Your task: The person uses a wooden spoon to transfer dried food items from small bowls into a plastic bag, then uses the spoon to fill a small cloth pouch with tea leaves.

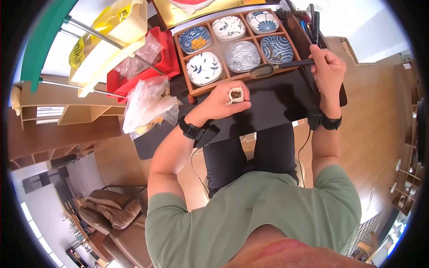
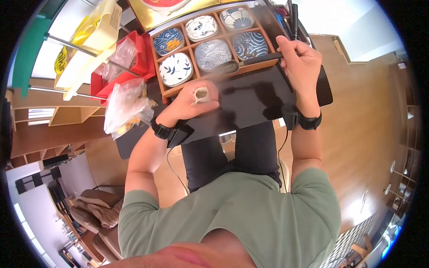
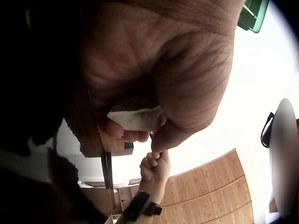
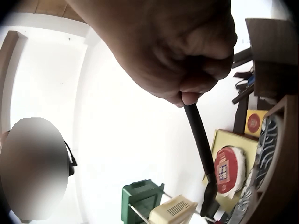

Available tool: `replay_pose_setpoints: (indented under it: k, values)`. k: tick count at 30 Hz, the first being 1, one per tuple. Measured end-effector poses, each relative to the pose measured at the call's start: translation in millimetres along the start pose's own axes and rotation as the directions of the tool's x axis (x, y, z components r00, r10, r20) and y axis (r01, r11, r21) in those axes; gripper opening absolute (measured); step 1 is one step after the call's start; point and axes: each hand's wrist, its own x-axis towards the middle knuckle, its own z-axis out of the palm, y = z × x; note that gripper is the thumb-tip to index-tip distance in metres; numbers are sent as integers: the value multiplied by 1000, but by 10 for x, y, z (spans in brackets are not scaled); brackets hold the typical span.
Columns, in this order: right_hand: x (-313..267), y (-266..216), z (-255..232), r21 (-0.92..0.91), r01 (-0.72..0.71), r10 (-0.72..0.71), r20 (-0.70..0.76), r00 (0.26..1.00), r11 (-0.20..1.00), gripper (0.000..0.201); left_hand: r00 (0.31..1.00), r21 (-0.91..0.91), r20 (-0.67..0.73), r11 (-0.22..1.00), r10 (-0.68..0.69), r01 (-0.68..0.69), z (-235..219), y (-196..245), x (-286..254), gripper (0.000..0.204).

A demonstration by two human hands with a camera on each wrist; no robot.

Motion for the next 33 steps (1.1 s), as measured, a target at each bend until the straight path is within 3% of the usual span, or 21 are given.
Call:
replay_pose_setpoints:
  k: [2, 3, 6, 8, 9, 10, 12, 13, 15, 17, 18, 19, 20, 22, 26, 28, 33]
  values:
    - [-104, -64, 77, -29, 15, -14, 24, 1000, 999, 28, 1000, 21, 3, 999, 25, -25, 3, 4, -5, 15]
    - [-155, -104, 113, -64, 55, -51, 59, 997, 996, 27, 996, 9, 7, 996, -91, 91, -11, -13, -38, 16]
    - [-263, -204, 187, -168, 153, -132, 126, 983, 974, 20, 999, 105, 36, 994, -2, -1, -37, -37, -14, 17]
    - [-298, -214, 185, -249, 517, -458, 260, 850, 819, 15, 1000, 141, 21, 990, 9, -12, -41, -35, -9, 19]
    - [-324, -259, 169, -273, 630, -553, 312, 773, 727, 16, 1000, 180, 18, 983, 17, -20, -37, -31, -15, 20]
    - [-314, -246, 169, -270, 634, -552, 323, 769, 725, 16, 1000, 175, 7, 984, 20, -21, -29, -18, -23, 20]
    - [-297, -196, 176, -204, 892, -852, 270, 448, 404, 21, 999, 56, -8, 997, -54, 54, -11, 6, -34, 23]
    - [-307, -200, 182, -171, 906, -869, 262, 420, 387, 26, 999, 51, -15, 997, -50, 51, -2, 5, -45, 23]
    - [-291, -168, 181, -162, 909, -884, 219, 413, 384, 24, 993, -69, 1, 990, -121, 120, -10, 15, -50, 20]
    - [-255, -68, 123, -171, 912, -901, 169, 399, 372, 22, 999, -3, -27, 999, -37, 37, -11, 24, -35, 17]
    - [-235, 42, 54, -249, 801, -825, 19, 565, 544, 19, 998, 61, -49, 997, 40, -37, -2, 24, -20, 15]
    - [-197, 144, -12, -292, 655, -710, -150, 689, 697, 17, 999, 32, -45, 999, 31, -29, 3, 18, -16, 16]
    - [-105, 234, -57, -310, 658, -720, -161, 675, 686, 17, 999, 27, -33, 1000, 6, -5, -6, 12, -19, 16]
    - [181, 431, -128, -110, 513, -521, -301, 799, 851, 14, 999, 33, -23, 999, 25, -24, -9, 11, -15, 16]
    - [396, 630, -225, -296, 484, -556, -251, 792, 823, 13, 1000, -6, 9, 1000, 22, -22, -12, 2, -5, 16]
    - [392, 578, -194, -453, 536, -654, -151, 742, 713, 13, 1000, 5, 6, 1000, 27, -27, 1, 7, 0, 16]
    - [400, 530, -154, -502, 593, -716, -78, 694, 630, 15, 1000, -26, -2, 1000, 0, 0, 14, -12, 4, 17]
